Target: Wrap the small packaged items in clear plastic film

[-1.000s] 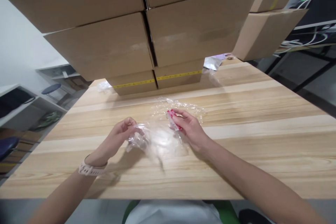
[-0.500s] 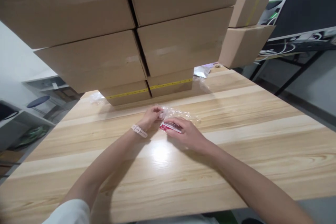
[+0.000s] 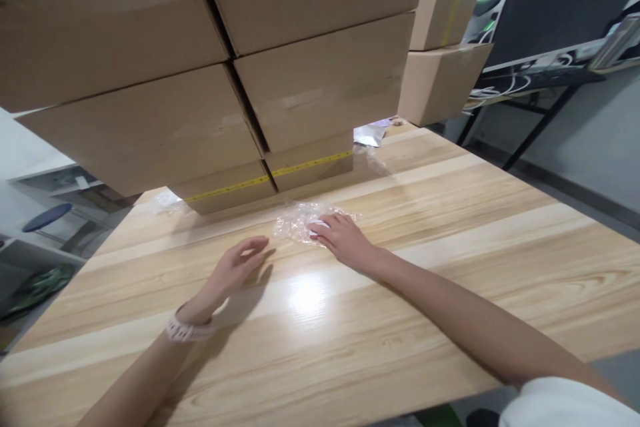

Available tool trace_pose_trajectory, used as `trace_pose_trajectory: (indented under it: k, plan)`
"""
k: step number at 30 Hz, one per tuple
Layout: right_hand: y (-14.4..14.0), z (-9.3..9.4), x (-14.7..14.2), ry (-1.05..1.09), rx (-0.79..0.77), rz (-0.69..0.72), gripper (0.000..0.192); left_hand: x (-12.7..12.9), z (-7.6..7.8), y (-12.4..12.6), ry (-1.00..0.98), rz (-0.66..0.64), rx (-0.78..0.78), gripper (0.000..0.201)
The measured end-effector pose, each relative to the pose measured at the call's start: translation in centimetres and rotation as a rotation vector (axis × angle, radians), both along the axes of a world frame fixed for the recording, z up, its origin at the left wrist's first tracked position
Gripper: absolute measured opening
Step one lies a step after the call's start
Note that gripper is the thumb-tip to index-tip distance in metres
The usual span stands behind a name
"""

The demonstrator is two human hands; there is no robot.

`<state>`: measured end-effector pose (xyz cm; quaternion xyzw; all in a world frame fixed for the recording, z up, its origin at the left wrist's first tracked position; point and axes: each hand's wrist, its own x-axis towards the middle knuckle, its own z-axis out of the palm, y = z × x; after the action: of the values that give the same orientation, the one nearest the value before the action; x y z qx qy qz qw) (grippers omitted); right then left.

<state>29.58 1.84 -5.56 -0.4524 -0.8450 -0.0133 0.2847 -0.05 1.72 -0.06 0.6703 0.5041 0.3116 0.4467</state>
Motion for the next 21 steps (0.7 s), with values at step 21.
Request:
trace_pose_trajectory:
  k: [21]
  plan:
    - [21.9, 0.8, 14.7, 0.132, -0.168, -1.044, 0.051, -9.4, -0.7, -4.1, -0.118, 0.411, -0.216, 0.041]
